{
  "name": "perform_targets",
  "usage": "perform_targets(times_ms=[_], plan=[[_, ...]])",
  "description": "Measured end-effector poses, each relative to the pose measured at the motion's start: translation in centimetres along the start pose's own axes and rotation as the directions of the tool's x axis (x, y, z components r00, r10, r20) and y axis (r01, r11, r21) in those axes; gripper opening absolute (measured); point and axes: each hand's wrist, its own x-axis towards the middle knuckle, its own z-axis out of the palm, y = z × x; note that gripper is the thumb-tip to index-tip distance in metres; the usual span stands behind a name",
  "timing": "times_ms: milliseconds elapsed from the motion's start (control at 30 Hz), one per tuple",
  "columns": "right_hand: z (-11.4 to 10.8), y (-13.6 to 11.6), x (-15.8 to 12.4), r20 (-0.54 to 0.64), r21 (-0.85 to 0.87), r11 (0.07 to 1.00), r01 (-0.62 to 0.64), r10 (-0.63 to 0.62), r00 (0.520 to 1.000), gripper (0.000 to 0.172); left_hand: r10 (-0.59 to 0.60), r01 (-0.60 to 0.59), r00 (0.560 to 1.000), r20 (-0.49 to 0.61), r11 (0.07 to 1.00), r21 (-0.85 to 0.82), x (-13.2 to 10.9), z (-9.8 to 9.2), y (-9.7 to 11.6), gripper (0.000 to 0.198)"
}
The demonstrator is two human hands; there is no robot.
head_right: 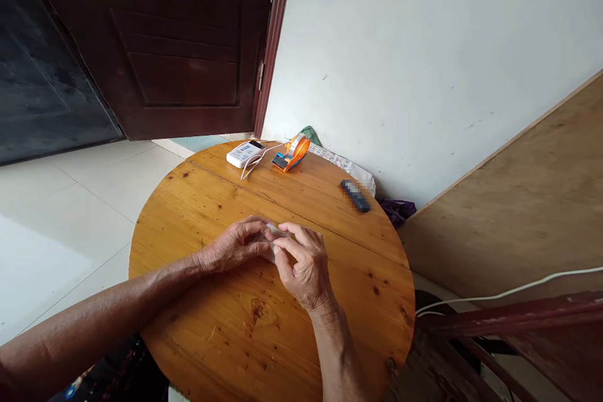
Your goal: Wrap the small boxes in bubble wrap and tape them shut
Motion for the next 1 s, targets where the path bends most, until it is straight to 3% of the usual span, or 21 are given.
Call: perform_targets(times_ms=[167, 433, 700, 867, 1000], plan=[[0.0, 0.3, 0.0, -0.098, 0.092, 0.988, -0.126, 0.135, 0.986, 0.017, -0.019, 0.021, 0.999, 0.030, 0.997, -0.073, 0.0, -0.4, 0.4, 0.015], [-0.2, -0.2, 0.0, 0.035, 0.125, 0.990, -0.071, 0.068, 0.997, 0.016, -0.033, 0.035, 0.999, 0.016, 0.991, -0.128, -0.2, -0.5, 0.6, 0.015], [0.2, 1.1, -0.1, -0.039, 0.257, 0.914, -0.315, 0.336, 0.941, 0.012, -0.083, 0.091, 0.995, 0.047, 0.978, -0.186, -0.1, -1.5, 0.5, 0.014], [1.6, 1.9, -0.8, 0.072, 0.276, 0.865, -0.420, 0.417, 0.906, 0.048, -0.080, 0.086, 0.996, 0.048, 0.983, -0.161, -0.1, -1.4, 0.5, 0.021], [2.4, 2.8, -1.3, 0.164, 0.351, 0.776, -0.525, 0.501, 0.850, 0.057, -0.076, 0.084, 0.996, 0.052, 0.979, -0.187, -0.1, -1.4, 0.4, 0.025]])
